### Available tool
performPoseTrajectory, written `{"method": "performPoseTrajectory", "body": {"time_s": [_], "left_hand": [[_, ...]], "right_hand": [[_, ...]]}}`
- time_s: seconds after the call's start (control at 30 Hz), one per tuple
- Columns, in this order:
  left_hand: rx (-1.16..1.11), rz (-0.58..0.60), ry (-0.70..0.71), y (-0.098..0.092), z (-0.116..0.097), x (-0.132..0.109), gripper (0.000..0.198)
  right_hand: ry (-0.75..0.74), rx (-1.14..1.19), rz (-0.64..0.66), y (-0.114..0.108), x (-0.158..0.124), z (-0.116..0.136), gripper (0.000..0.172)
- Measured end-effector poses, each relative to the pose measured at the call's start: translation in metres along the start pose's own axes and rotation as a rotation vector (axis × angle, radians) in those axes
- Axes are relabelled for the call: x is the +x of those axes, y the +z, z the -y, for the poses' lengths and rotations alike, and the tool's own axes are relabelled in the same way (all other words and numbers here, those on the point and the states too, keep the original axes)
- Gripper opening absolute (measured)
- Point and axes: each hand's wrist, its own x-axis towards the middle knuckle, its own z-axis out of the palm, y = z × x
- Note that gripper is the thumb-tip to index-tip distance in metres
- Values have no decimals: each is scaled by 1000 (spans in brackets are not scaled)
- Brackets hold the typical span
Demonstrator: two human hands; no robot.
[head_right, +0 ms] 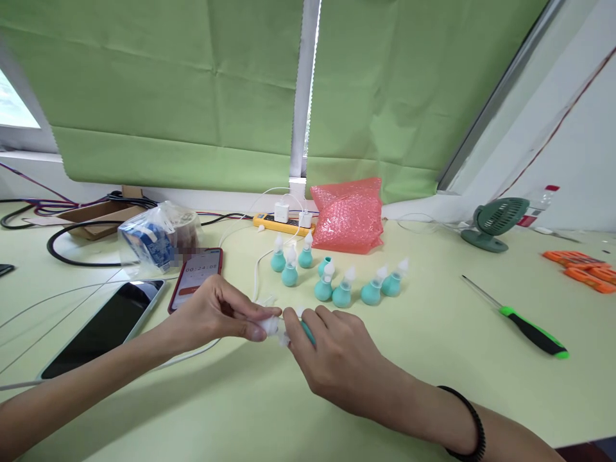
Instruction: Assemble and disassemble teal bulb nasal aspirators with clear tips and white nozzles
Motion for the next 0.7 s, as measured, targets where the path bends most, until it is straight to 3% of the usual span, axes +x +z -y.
{"method": "performPoseTrajectory", "body": {"time_s": [0.13,0.47,0.57,0.7], "left_hand": [[145,-37,55,5,-6,-8,11],[531,18,218,6,-17,-21,15],[491,-22,213,6,-19,-20,12],[314,-163,156,8,-19,-17,22]], "right_hand": [[7,224,112,0,2,-5,22],[48,638,131,7,3,-2,22],[167,899,114,9,5,0,15],[405,1460,222,9,10,2,13]]}}
